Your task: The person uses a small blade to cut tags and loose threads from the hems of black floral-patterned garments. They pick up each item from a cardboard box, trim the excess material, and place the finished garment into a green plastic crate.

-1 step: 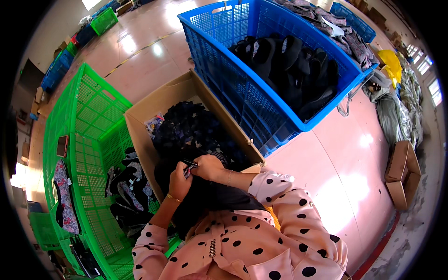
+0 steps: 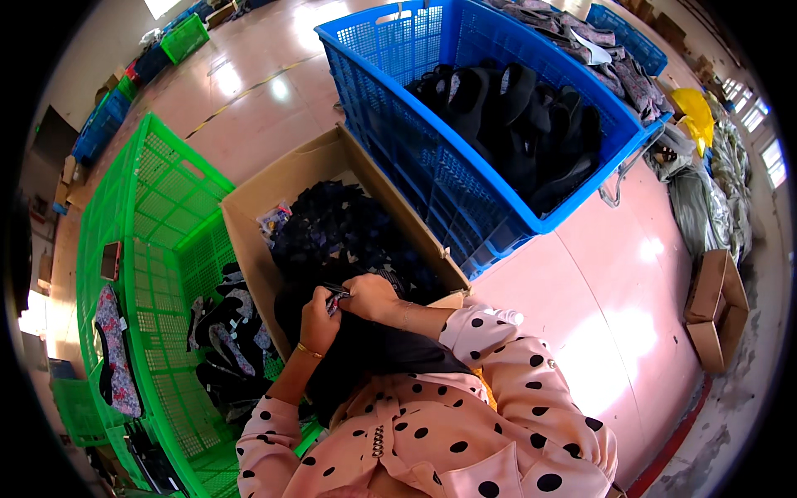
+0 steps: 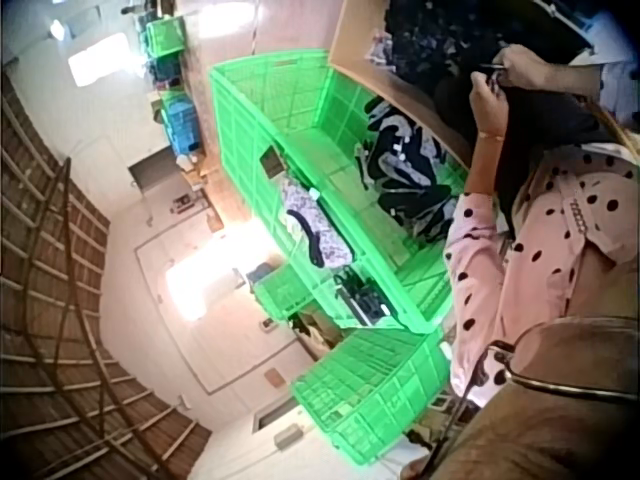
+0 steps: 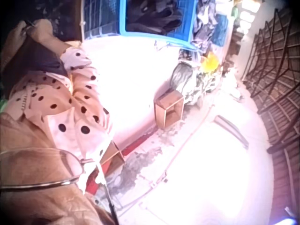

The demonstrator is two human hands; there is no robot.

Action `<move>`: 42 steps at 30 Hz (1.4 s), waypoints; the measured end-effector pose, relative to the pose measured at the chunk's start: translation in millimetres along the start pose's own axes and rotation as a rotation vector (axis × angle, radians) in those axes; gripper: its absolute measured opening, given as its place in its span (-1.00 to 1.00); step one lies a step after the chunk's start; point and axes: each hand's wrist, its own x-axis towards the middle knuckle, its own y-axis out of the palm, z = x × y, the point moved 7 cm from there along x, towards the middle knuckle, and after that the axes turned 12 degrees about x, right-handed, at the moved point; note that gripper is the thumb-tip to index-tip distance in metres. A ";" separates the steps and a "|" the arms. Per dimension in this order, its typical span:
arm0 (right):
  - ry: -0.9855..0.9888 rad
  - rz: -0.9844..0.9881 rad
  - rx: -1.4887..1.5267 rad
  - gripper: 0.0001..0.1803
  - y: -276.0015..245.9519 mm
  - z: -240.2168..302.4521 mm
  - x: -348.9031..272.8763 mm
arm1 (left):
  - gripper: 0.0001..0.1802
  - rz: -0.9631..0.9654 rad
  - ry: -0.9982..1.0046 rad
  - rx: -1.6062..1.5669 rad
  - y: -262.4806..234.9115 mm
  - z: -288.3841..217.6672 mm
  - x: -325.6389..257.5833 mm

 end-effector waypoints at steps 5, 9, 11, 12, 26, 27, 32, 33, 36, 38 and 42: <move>-0.334 0.203 -0.220 -0.64 -12.4 24.9 -24.6 | -0.71 0.122 -0.033 0.017 1.9 -2.4 -14.2; -0.533 0.349 -0.148 -0.46 -31.0 41.8 -59.1 | -0.72 0.117 0.027 -0.077 -11.0 -18.6 -23.1; -0.541 0.401 -0.179 -0.37 -27.5 39.0 -69.6 | -0.72 0.110 0.052 -0.071 -10.0 -21.6 -26.8; -0.527 0.405 -0.204 -0.34 -25.2 34.2 -71.4 | -0.72 0.110 0.070 -0.072 -8.4 -23.3 -27.2; -0.466 0.281 -0.058 -0.55 -22.7 -11.2 -43.4 | -0.33 0.263 0.343 -0.017 -26.3 -34.5 -21.9; -0.446 0.274 -0.037 -0.56 -22.1 -10.8 -40.7 | -0.31 0.226 0.340 0.010 -24.9 -32.2 -22.1; -0.401 0.218 -0.056 -0.56 -27.1 7.2 -41.0 | -0.33 0.145 0.303 -0.014 -27.7 -23.0 -21.3; -0.504 0.204 -0.105 -0.58 -31.1 17.5 -47.2 | -0.34 0.170 0.277 -0.042 -26.4 -20.5 -22.4; -0.643 0.214 -0.257 -0.61 -29.7 24.0 -53.5 | -0.35 0.190 0.251 -0.095 -23.7 -13.6 -21.8; -0.589 0.228 -0.256 -0.63 -28.3 23.0 -48.7 | -0.35 0.162 0.249 -0.103 -22.4 -11.7 -19.4; -0.587 0.117 -0.192 -0.70 -29.4 13.5 -36.4 | -0.41 0.019 0.227 -0.081 -21.6 -13.8 -12.4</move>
